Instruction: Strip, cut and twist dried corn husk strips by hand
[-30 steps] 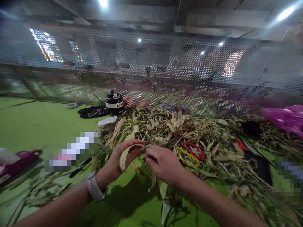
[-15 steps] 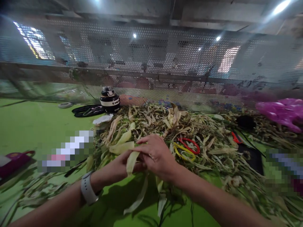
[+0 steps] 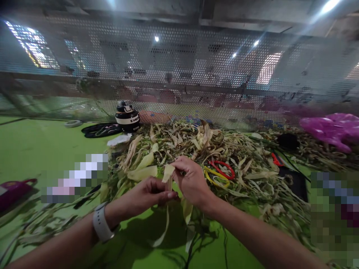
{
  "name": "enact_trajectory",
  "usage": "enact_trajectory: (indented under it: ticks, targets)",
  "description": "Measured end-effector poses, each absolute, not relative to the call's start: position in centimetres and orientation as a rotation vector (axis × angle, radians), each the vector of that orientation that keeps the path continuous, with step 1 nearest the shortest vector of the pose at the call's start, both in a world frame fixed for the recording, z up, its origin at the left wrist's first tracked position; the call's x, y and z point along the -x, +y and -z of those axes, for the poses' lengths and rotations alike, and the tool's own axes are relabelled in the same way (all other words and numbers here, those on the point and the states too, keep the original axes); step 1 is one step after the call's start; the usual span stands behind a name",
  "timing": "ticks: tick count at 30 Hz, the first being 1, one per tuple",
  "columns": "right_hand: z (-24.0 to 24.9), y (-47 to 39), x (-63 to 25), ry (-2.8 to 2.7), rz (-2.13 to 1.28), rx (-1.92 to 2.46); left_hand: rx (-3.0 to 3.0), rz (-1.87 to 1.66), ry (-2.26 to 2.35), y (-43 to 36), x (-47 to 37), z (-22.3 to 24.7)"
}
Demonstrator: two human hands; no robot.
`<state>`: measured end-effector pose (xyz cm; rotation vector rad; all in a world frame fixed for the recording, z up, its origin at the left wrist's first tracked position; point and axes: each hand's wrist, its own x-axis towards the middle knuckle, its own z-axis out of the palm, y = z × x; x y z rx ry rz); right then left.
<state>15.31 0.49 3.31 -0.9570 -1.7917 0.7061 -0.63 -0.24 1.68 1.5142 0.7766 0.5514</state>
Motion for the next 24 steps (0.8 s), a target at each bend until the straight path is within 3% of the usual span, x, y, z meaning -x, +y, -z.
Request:
enact_trajectory:
  ticks: [5,13,24]
  targets:
    - [-3.4,0.5,-15.3,-1.764,-0.783,1.004,-1.412,-0.559,0.748,-0.6,0.4,-2.2]
    - [-5.6,1.7,-16.9,-1.965,-1.245,1.138,-1.006,-0.820,0.733,0.1,1.0,-2.1]
    - [-5.3,2.2,-17.7,-2.246,-1.138,1.107,-1.180,-0.995,0.844,1.0,1.2,-2.3]
